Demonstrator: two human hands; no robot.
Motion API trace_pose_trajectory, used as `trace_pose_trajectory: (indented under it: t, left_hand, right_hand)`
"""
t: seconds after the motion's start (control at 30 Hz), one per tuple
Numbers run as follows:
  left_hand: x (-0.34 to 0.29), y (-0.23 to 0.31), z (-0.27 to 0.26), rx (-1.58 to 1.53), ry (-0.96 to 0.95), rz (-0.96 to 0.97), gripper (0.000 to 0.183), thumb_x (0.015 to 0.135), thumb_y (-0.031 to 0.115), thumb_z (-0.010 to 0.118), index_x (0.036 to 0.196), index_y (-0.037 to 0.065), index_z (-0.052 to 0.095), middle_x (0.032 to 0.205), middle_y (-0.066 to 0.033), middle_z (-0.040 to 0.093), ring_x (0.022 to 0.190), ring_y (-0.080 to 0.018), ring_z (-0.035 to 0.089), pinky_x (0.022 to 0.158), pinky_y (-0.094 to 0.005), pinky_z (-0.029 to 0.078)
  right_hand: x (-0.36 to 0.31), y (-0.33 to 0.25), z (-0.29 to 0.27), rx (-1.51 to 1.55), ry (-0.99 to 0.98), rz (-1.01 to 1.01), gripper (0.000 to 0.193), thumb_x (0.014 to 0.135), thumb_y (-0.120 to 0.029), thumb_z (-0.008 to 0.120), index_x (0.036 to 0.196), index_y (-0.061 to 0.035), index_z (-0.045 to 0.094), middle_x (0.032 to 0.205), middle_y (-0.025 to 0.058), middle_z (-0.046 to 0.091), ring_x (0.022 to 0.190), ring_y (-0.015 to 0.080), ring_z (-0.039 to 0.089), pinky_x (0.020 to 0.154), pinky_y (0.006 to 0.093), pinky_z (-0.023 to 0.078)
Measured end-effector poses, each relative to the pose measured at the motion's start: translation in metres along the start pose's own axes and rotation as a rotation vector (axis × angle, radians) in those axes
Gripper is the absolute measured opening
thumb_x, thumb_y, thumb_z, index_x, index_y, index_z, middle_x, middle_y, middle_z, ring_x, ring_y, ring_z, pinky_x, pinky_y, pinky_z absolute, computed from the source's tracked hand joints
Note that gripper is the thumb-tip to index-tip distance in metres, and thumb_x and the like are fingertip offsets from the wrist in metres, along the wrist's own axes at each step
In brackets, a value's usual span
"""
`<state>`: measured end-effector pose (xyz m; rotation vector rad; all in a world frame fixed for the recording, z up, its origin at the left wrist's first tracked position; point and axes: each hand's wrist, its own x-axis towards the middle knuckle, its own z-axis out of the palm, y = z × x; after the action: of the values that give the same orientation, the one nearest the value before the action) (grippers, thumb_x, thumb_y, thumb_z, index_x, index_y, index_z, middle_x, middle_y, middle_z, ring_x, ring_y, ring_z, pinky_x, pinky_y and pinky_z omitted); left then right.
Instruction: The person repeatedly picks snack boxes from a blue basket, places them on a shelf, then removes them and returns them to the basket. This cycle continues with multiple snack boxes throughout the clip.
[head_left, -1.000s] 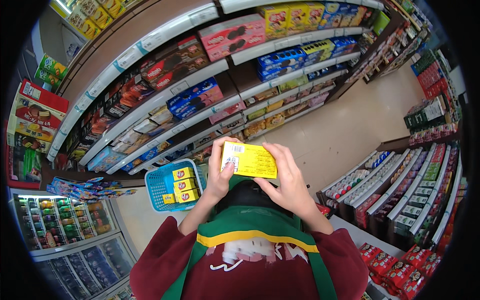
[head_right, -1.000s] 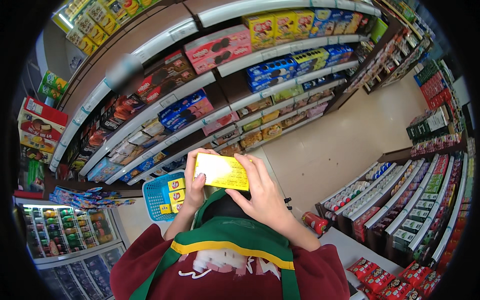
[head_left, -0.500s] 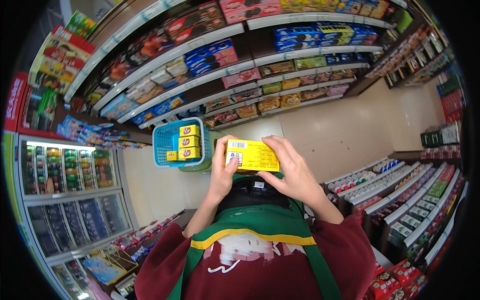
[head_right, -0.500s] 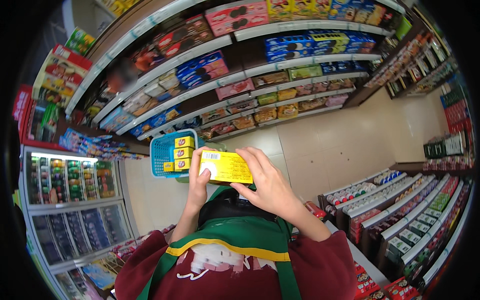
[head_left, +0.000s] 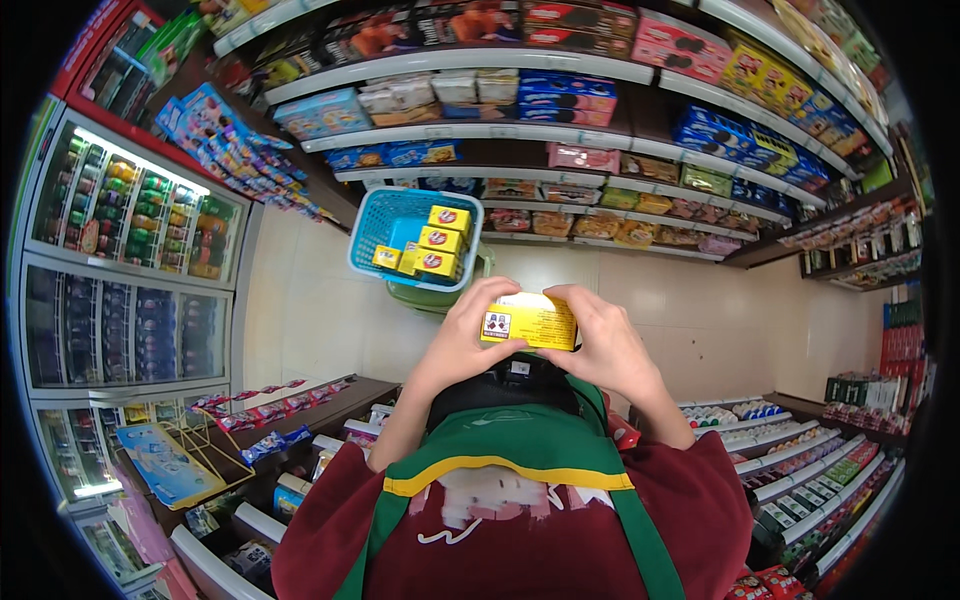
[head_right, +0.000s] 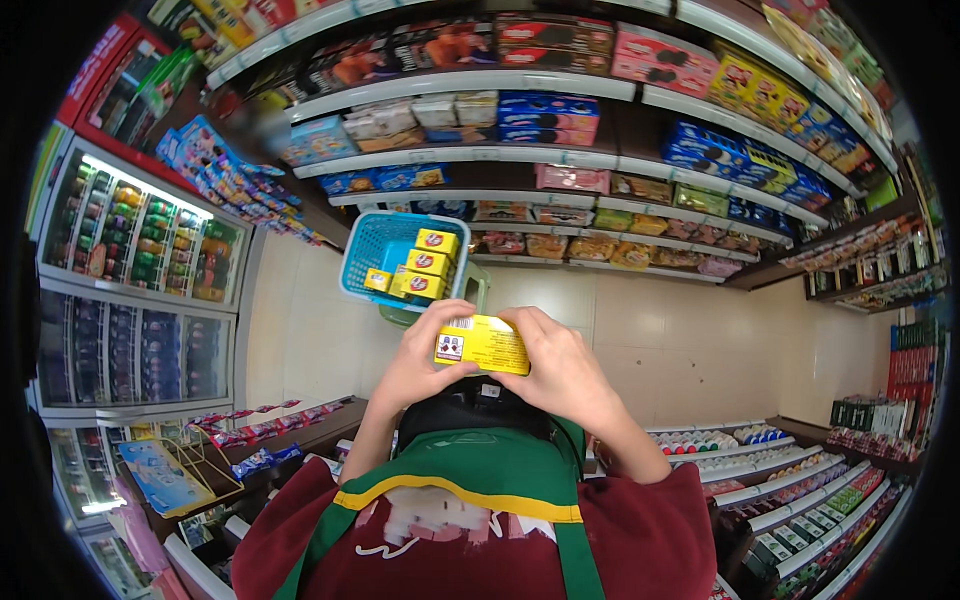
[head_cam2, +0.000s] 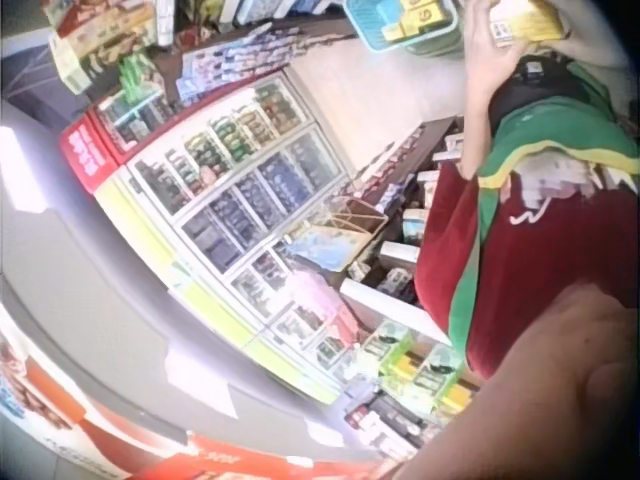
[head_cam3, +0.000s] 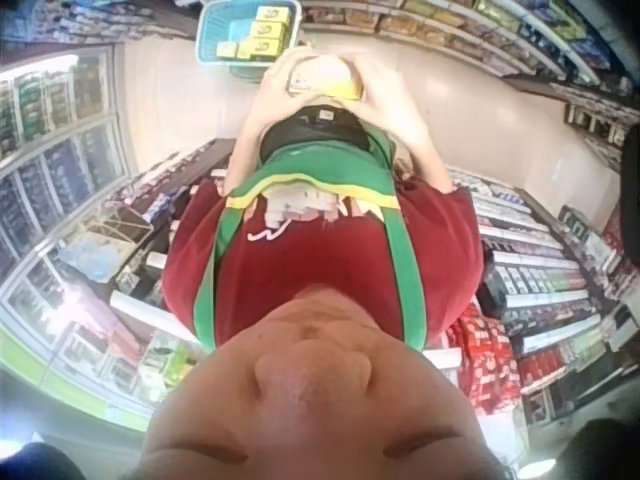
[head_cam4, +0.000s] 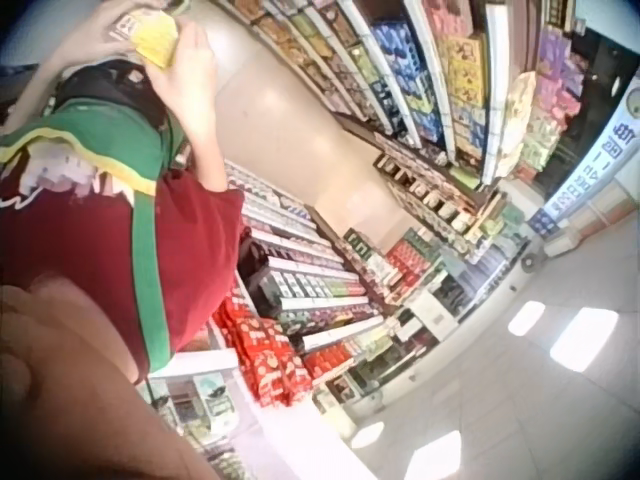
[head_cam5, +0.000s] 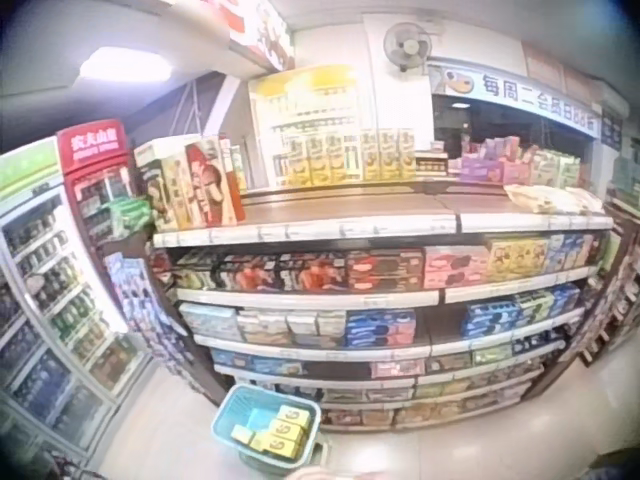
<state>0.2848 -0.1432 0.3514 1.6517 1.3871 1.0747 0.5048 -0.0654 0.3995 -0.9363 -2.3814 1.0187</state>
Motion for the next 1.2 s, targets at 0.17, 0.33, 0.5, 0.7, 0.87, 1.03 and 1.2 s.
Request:
trace_pose_trajectory:
  t: [0.17,0.33,0.5,0.7,0.87,1.03,1.2]
  left_hand:
    - [-0.031,-0.030,-0.076,0.352,-0.011,0.130,0.073,0.069,0.017,0.088,0.133,0.006,0.055,0.136,-0.0148,0.055,0.124,-0.0362,0.055,0.104,-0.0439,0.046]
    - [-0.048,-0.059,-0.132,0.248,-0.045,0.060,0.067,0.074,0.016,0.085,0.133,0.006,0.055,0.130,-0.0137,0.055,0.121,-0.0353,0.057,0.101,-0.0439,0.048]
    - [-0.052,-0.076,-0.157,0.333,-0.007,0.056,0.069,0.073,0.012,0.084,0.135,0.007,0.055,0.129,-0.0147,0.056,0.118,-0.0355,0.058,0.098,-0.0427,0.051]
    - [-0.045,-0.101,-0.165,0.349,0.038,-0.028,0.069,0.075,0.012,0.082,0.137,0.006,0.053,0.132,-0.0160,0.054,0.124,-0.0364,0.055,0.101,-0.0437,0.049]
    - [-0.033,-0.119,-0.167,0.362,0.117,-0.106,0.067,0.073,0.010,0.081,0.135,0.004,0.054,0.131,-0.0163,0.054,0.123,-0.0366,0.055,0.101,-0.0439,0.049]
    - [-0.015,-0.154,-0.177,0.375,0.147,-0.116,0.065,0.071,0.007,0.081,0.131,0.003,0.056,0.129,-0.0169,0.055,0.121,-0.0373,0.056,0.101,-0.0439,0.049]
    - [0.004,-0.193,-0.185,0.364,0.129,-0.127,0.063,0.070,0.005,0.081,0.128,0.003,0.056,0.128,-0.0171,0.056,0.122,-0.0388,0.055,0.102,-0.0441,0.048]
  right_hand:
    - [0.047,-0.034,0.064,-0.013,-0.034,-0.046,0.060,0.070,-0.014,0.086,0.122,-0.0029,0.058,0.111,0.0166,0.066,0.098,0.0401,0.066,0.082,0.0445,0.056]
    - [0.082,-0.057,0.118,0.002,-0.032,-0.072,0.059,0.073,-0.015,0.084,0.123,-0.0020,0.055,0.112,0.0182,0.064,0.101,0.0409,0.065,0.083,0.0464,0.055]
    - [0.110,-0.061,0.139,0.008,-0.106,-0.061,0.064,0.074,-0.014,0.084,0.128,-0.0003,0.052,0.118,0.0204,0.062,0.107,0.0418,0.063,0.089,0.0458,0.053]
    - [0.159,-0.021,0.147,0.119,-0.328,-0.104,0.065,0.075,-0.015,0.085,0.130,-0.0004,0.053,0.120,0.0201,0.064,0.110,0.0395,0.064,0.092,0.0446,0.053]
    - [0.206,0.008,0.157,0.103,-0.465,-0.200,0.068,0.074,-0.017,0.084,0.133,-0.0009,0.053,0.123,0.0221,0.064,0.112,0.0397,0.064,0.095,0.0452,0.052]
    - [0.240,0.030,0.182,0.116,-0.501,-0.186,0.071,0.072,-0.018,0.085,0.132,-0.0003,0.052,0.124,0.0252,0.063,0.114,0.0415,0.062,0.097,0.0455,0.051]
    - [0.243,0.048,0.220,0.110,-0.349,-0.112,0.068,0.074,-0.015,0.082,0.131,0.0014,0.049,0.123,0.0260,0.060,0.110,0.0435,0.063,0.093,0.0459,0.054]
